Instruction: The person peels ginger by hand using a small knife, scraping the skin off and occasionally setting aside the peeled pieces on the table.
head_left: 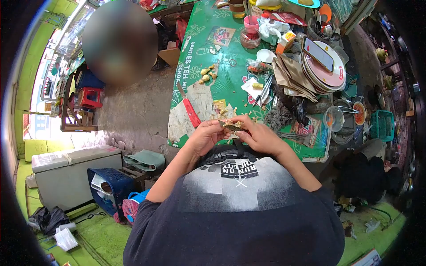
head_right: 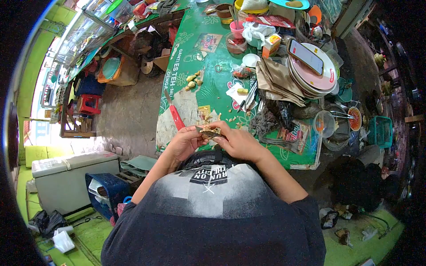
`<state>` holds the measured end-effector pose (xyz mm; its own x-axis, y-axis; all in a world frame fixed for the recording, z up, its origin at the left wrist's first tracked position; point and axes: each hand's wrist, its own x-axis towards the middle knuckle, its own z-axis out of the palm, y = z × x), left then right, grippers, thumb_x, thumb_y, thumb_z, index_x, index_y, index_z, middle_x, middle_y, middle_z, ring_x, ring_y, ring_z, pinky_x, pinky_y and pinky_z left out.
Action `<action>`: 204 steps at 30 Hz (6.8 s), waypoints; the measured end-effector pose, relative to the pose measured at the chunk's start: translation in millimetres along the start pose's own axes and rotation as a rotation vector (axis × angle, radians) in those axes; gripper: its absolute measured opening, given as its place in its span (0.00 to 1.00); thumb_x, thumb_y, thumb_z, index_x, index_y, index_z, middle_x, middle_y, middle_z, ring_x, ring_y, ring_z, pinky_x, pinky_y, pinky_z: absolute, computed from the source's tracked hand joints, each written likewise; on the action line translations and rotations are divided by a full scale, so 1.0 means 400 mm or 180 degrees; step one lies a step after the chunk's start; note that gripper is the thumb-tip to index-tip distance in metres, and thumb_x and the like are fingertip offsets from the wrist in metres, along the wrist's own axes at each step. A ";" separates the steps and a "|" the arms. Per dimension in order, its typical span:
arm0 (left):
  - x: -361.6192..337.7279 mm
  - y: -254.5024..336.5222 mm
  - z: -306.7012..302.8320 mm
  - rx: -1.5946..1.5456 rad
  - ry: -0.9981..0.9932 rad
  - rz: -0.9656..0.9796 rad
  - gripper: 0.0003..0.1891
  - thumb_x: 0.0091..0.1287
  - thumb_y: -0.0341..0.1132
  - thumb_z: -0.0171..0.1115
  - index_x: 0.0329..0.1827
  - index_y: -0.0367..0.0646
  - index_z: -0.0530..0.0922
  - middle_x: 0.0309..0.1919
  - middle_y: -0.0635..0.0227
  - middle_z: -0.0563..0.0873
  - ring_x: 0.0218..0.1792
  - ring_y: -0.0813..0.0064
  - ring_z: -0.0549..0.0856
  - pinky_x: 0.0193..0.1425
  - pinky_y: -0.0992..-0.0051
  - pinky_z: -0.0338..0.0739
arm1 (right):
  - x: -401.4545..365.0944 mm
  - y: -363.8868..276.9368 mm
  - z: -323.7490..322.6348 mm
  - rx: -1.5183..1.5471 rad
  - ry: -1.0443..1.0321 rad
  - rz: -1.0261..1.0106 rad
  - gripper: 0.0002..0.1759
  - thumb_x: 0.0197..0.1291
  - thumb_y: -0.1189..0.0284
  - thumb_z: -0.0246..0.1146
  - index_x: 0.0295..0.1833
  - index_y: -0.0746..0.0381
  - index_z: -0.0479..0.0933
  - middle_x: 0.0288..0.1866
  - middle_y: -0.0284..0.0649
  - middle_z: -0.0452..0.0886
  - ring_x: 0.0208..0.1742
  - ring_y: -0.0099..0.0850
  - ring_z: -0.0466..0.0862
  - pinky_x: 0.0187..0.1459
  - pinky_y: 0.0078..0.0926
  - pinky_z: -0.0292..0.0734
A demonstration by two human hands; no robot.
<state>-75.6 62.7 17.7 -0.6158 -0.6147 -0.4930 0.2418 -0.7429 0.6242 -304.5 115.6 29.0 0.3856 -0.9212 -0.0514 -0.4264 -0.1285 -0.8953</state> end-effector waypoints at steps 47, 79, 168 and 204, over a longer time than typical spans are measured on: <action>-0.017 -0.030 -0.002 -0.0653 0.0338 0.0609 0.17 0.71 0.32 0.62 0.60 0.39 0.76 0.48 0.71 0.85 0.45 0.84 0.84 0.49 0.86 0.79 | -0.010 -0.081 0.073 -0.0436 0.0461 0.0171 0.27 0.71 0.62 0.55 0.73 0.48 0.63 0.58 0.47 0.81 0.49 0.49 0.84 0.46 0.44 0.79; -0.119 0.115 -0.052 0.0415 0.0206 0.0307 0.17 0.69 0.33 0.64 0.59 0.38 0.78 0.46 0.70 0.86 0.45 0.80 0.85 0.52 0.80 0.79 | 0.034 -0.191 0.186 -0.0556 0.1174 -0.0060 0.23 0.67 0.70 0.60 0.66 0.52 0.68 0.41 0.50 0.83 0.38 0.49 0.84 0.39 0.41 0.78; -0.019 0.105 -0.064 0.0807 -0.1055 -0.0023 0.16 0.65 0.24 0.66 0.56 0.38 0.79 0.47 0.68 0.85 0.46 0.79 0.85 0.54 0.78 0.80 | -0.017 -0.198 0.248 0.2902 0.1920 0.0698 0.17 0.76 0.67 0.51 0.66 0.58 0.68 0.31 0.31 0.79 0.24 0.14 0.67 0.27 0.12 0.63; 0.104 0.129 -0.147 0.0136 -0.0671 -0.0438 0.16 0.67 0.29 0.64 0.58 0.39 0.78 0.49 0.68 0.86 0.42 0.83 0.83 0.55 0.82 0.77 | 0.133 -0.051 0.210 0.2884 0.1640 0.0527 0.17 0.75 0.69 0.51 0.65 0.59 0.65 0.32 0.34 0.80 0.24 0.18 0.72 0.27 0.14 0.67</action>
<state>-44.6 -16.7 -6.4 -0.7844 -0.4363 -0.4408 0.1156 -0.8011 0.5872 -206.5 100.0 7.6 -0.1064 -0.9741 -0.1993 0.4105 0.1395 -0.9011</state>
